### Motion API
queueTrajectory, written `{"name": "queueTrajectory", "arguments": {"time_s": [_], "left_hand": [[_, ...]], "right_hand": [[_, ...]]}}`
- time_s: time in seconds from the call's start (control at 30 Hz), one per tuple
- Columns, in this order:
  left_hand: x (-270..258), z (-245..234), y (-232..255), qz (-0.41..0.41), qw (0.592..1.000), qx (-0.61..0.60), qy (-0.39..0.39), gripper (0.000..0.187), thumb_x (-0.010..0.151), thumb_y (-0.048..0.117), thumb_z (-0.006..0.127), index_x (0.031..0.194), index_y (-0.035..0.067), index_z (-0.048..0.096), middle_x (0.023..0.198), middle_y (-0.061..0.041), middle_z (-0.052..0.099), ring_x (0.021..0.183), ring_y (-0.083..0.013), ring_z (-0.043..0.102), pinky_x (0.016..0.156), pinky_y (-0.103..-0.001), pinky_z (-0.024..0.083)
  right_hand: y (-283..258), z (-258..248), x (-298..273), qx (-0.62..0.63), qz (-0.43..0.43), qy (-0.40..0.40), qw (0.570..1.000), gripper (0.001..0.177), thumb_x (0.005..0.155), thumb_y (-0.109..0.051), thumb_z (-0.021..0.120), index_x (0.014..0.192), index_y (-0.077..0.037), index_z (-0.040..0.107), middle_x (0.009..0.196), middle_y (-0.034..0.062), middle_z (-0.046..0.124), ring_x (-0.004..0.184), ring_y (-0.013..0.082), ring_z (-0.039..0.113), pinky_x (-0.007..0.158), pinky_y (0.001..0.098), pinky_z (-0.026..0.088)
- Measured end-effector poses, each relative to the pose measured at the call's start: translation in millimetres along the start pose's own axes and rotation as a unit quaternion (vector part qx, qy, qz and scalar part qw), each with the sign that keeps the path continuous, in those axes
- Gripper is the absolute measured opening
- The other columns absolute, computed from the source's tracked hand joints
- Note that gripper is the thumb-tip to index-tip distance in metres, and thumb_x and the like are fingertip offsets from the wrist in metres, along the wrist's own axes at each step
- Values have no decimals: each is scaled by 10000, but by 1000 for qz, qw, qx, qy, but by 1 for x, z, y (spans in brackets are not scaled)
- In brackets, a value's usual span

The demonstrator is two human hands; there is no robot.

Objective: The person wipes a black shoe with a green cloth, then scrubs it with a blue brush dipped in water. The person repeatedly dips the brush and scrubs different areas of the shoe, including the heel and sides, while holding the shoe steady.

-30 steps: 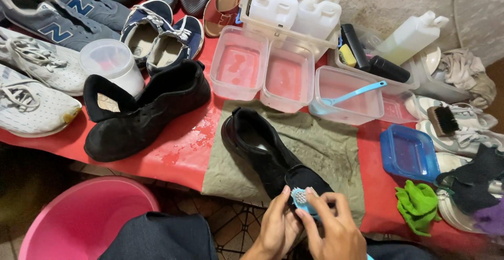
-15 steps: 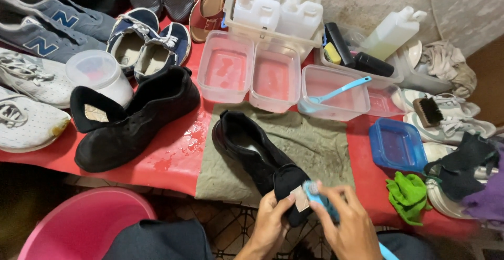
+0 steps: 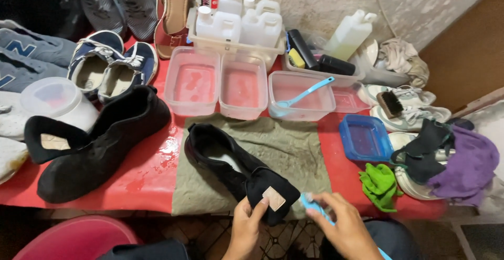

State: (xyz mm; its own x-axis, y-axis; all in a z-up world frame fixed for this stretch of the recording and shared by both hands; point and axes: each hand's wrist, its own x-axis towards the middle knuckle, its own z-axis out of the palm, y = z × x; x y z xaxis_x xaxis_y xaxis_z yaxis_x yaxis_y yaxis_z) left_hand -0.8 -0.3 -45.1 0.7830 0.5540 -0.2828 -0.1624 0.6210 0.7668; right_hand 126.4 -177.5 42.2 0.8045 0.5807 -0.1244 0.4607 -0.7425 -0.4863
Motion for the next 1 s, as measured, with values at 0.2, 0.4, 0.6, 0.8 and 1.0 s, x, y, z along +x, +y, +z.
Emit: {"name": "queueTrajectory", "arguments": {"time_s": [0.2, 0.4, 0.6, 0.8, 1.0], "left_hand": [[8, -11, -23, -6, 999, 47, 3, 205, 916, 179, 768, 816, 26, 674, 574, -5, 512, 498, -80, 415, 461, -269, 311], [2, 6, 4, 19, 999, 34, -2, 332, 847, 198, 775, 1035, -74, 796, 979, -137, 834, 928, -179, 730, 824, -330, 580], [-2, 11, 5, -98, 993, 20, 65, 456, 819, 136, 768, 1208, -102, 784, 1121, -190, 852, 1039, -226, 756, 919, -342, 585], [-12, 38, 25, -61, 991, -95, 75, 517, 826, 20, 704, 1309, -163, 696, 1244, -270, 784, 1156, -289, 699, 1039, -380, 521], [-27, 62, 63, -251, 909, -115, 313, 441, 893, 289, 737, 1271, 63, 722, 1191, -48, 707, 1128, -152, 635, 867, -326, 468]], "right_hand": [[37, -4, 96, 35, -16, 174, 984, 365, 844, -233, 776, 1202, -181, 732, 1058, 64, 734, 787, 168, 722, 761, 301, 591], [40, -4, 150, -22, -23, 237, 971, 334, 912, -340, 702, 1193, -163, 728, 921, 127, 739, 868, 301, 703, 845, 444, 511], [65, -2, 134, -105, 6, 159, 982, 384, 962, -390, 617, 1281, -177, 648, 830, 135, 731, 923, 415, 683, 792, 536, 490], [93, 0, 127, -117, 5, 201, 972, 401, 907, -287, 725, 1267, -116, 690, 964, 159, 681, 920, 398, 664, 819, 540, 509], [54, -24, 114, -89, 8, 84, 992, 639, 885, -103, 566, 1521, -120, 512, 1157, 141, 602, 1077, 373, 642, 889, 479, 497]]}}
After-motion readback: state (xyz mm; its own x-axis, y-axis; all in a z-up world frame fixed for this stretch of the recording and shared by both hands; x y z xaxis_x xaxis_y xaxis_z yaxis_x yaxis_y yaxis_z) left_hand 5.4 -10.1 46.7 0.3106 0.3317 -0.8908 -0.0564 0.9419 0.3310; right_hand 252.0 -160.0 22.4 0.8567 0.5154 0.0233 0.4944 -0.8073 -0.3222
